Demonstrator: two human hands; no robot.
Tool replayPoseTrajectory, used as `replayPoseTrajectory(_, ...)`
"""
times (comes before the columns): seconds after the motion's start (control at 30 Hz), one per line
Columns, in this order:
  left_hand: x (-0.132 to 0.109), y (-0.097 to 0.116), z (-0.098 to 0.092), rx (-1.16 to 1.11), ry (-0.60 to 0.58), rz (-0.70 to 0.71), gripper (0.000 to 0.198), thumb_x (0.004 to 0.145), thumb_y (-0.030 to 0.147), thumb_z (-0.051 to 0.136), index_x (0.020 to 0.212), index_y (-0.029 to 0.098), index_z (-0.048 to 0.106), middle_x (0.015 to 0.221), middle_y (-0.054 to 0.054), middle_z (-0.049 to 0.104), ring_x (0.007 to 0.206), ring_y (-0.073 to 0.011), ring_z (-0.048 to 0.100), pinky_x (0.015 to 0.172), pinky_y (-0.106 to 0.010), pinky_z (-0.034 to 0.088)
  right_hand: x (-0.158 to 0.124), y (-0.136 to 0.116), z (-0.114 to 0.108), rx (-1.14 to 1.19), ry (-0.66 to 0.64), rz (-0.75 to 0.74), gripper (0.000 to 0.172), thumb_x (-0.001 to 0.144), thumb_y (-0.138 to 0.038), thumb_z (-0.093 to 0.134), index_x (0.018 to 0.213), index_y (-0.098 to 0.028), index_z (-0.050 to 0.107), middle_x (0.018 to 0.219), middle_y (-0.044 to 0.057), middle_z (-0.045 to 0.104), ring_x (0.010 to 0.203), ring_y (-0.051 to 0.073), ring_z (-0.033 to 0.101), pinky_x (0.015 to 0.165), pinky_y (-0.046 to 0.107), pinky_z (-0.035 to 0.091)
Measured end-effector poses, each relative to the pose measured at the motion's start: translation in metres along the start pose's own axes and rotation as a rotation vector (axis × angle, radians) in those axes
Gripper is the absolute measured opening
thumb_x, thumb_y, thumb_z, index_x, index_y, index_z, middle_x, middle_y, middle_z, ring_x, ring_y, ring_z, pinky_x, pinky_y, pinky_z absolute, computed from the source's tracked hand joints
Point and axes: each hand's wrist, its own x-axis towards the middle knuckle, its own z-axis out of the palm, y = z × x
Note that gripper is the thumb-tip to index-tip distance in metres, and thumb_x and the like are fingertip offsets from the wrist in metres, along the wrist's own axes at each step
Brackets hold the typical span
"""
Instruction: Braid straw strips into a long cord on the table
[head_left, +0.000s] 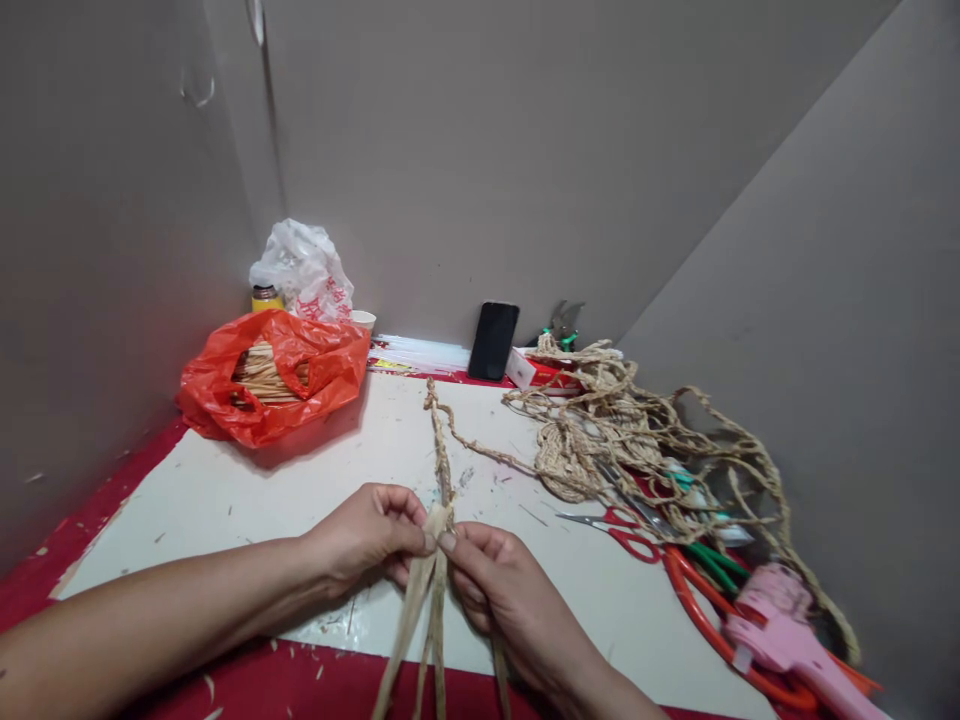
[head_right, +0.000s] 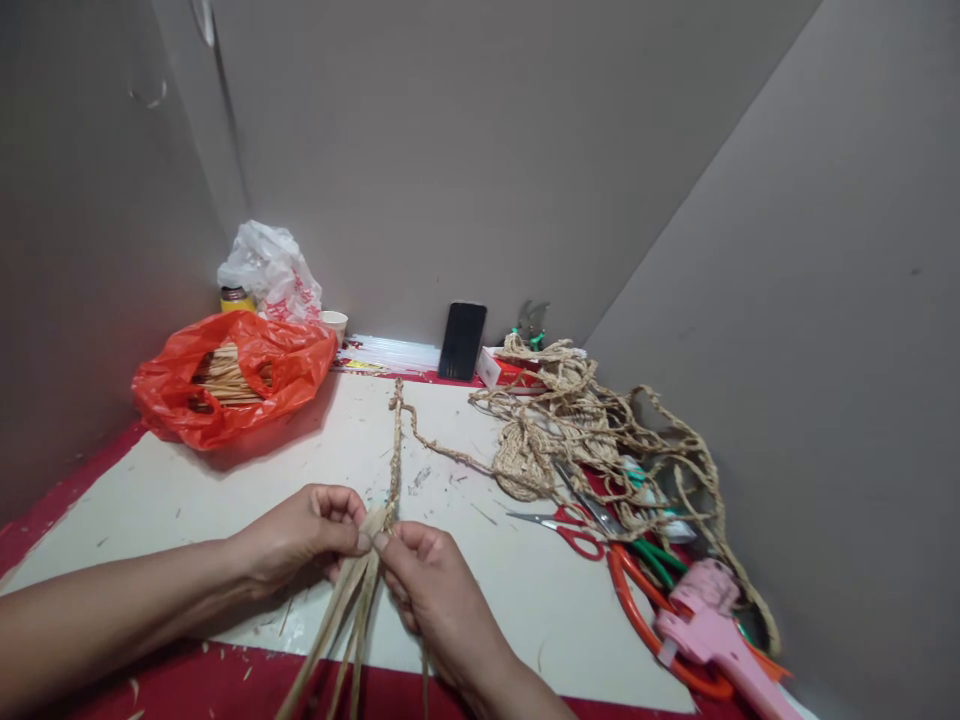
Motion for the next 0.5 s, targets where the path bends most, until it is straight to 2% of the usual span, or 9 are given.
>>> replayPoseTrajectory(0.13, -0.0020, 0.0012, 0.0005, -0.004, -0.029, -0.047, 0.025, 0.048, 0.017, 0.072, 0.065, 0.013, 0.055, 0.053, 0.002, 0.057, 0.045, -0.0079, 0.052, 0.049, -0.022, 0.049, 0.0016, 0.0026, -0.0008, -0.027, 0.028, 0.011, 0.039, 0.071, -0.047, 0.070, 0.064, -0.018, 0.045, 0.038, -0.012, 0.031, 0.033, 0.002, 0.016, 0.033, 0.019, 0.007)
replayPoseTrajectory(0.27, -0.0042, 0.0012, 0.0002, 0.014, -0.040, -0.053, 0.022, 0.050, 0.019, 0.070, 0.066, 0.012, 0.056, 0.052, 0.002, 0.057, 0.046, -0.0083, 0.054, 0.051, -0.023, 0.050, 0.0022, 0.0037, -0.0007, -0.055, 0.064, 0.015, 0.038, 0.069, -0.045, 0.072, 0.062, -0.017, 0.046, 0.037, -0.012, 0.031, 0.034, 0.002, 0.016, 0.034, 0.019, 0.007)
replayPoseTrajectory(0.37, -0.0026, -0.0013, -0.0009, 0.052, -0.048, -0.047, 0.021, 0.053, 0.020, 0.070, 0.066, 0.012, 0.056, 0.051, 0.001, 0.058, 0.044, -0.0086, 0.055, 0.051, -0.023, 0.050, 0.0009, 0.0018, 0.0022, -0.053, 0.064, -0.018, 0.036, 0.066, -0.042, 0.075, 0.062, -0.015, 0.052, 0.038, -0.010, 0.037, 0.036, 0.003, 0.027, 0.038, 0.017, 0.020)
replayPoseTrajectory(0.5, -0.0007, -0.0051, -0.0010, 0.098, -0.024, -0.009, 0.022, 0.057, 0.023, 0.071, 0.065, 0.013, 0.053, 0.048, 0.001, 0.057, 0.042, -0.0084, 0.054, 0.049, -0.021, 0.048, -0.0002, 0.0015, 0.0054, -0.021, 0.032, -0.055, 0.033, 0.063, -0.040, 0.078, 0.064, -0.015, 0.057, 0.045, -0.005, 0.053, 0.044, 0.009, 0.048, 0.053, 0.022, 0.039)
